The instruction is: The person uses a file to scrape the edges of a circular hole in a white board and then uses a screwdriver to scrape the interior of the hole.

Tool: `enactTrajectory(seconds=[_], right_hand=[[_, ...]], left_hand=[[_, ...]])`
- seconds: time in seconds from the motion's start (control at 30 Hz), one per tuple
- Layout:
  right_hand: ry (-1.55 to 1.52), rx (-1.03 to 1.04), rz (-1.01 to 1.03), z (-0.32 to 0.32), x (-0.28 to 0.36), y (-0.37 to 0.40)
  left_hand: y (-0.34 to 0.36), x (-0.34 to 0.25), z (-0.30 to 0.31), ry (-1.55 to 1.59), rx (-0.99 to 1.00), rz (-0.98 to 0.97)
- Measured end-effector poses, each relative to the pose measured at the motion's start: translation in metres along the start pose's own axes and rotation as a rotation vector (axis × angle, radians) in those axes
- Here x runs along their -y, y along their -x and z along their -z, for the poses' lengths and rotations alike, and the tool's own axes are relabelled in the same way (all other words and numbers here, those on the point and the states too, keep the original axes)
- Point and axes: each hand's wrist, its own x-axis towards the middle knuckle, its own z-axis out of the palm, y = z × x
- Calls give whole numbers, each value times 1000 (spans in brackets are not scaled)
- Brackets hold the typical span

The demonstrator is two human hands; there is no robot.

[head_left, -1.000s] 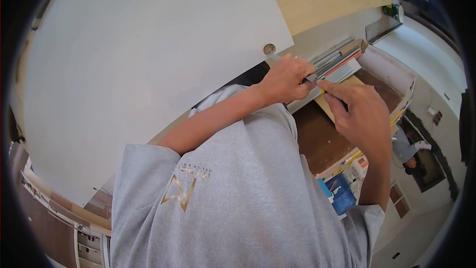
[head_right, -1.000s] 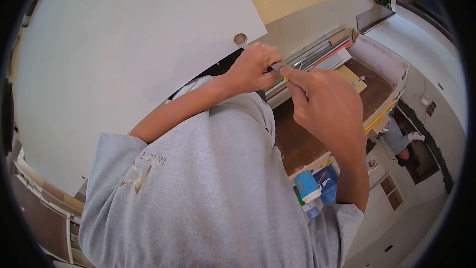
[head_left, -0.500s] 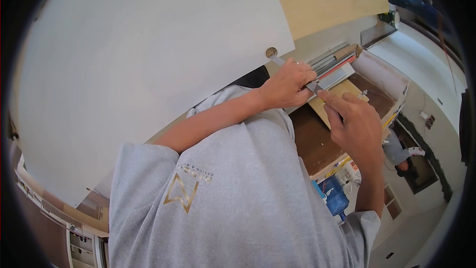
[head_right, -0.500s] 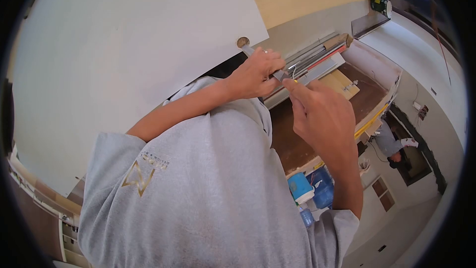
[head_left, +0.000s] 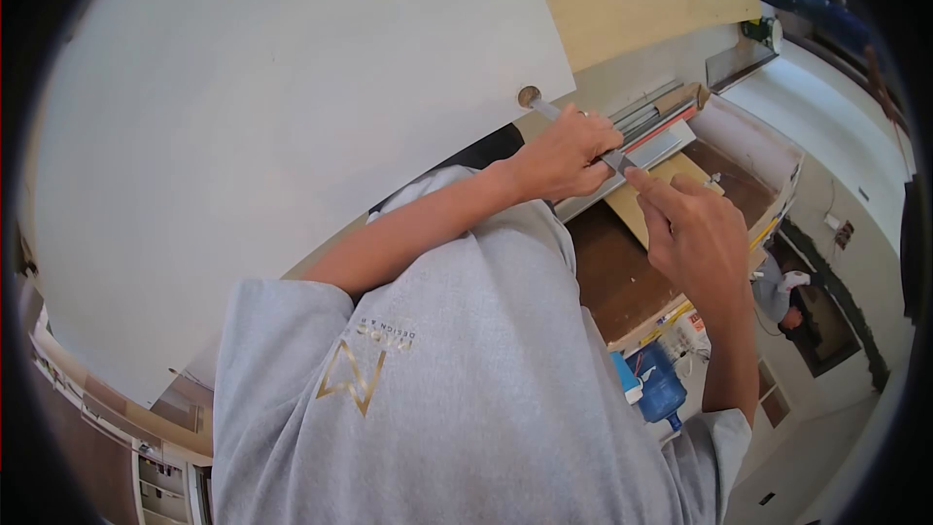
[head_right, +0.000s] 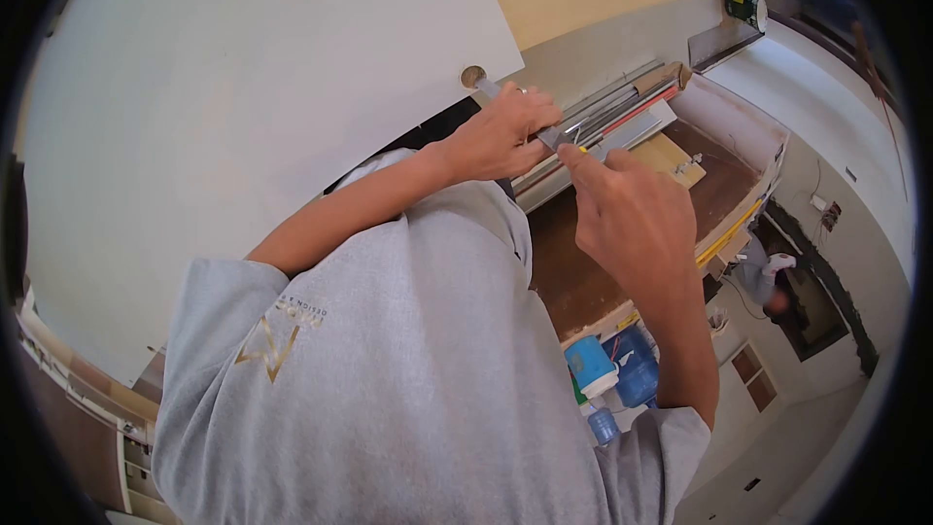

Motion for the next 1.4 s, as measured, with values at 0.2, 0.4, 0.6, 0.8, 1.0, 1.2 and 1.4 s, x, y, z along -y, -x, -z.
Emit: enactTrajectory(seconds=[0.2,0.4,0.6,0.8,1.0,1.2,1.4], right_hand=[[36,-66,22,9,4,6],[103,11,18,-1,-3,-1],[96,-87,94,0,-5,0],[182,-63,72,9,12,4],[127,-53,66,-4,2,4],[-329,165,-221,15,10,5],[-124,-45,-52,-1,1,13]], left_hand=[[0,-7,-3,24,-74,-19],[-1,6,-9,65,-100,-65],[-1,4,-9,28,-98,-20],[1,-1,-7,43,-126,-30],[1,11,-8,61,-118,-61],[5,8,-12,96,-127,-61],[-2,-4,1,93,14,4]])
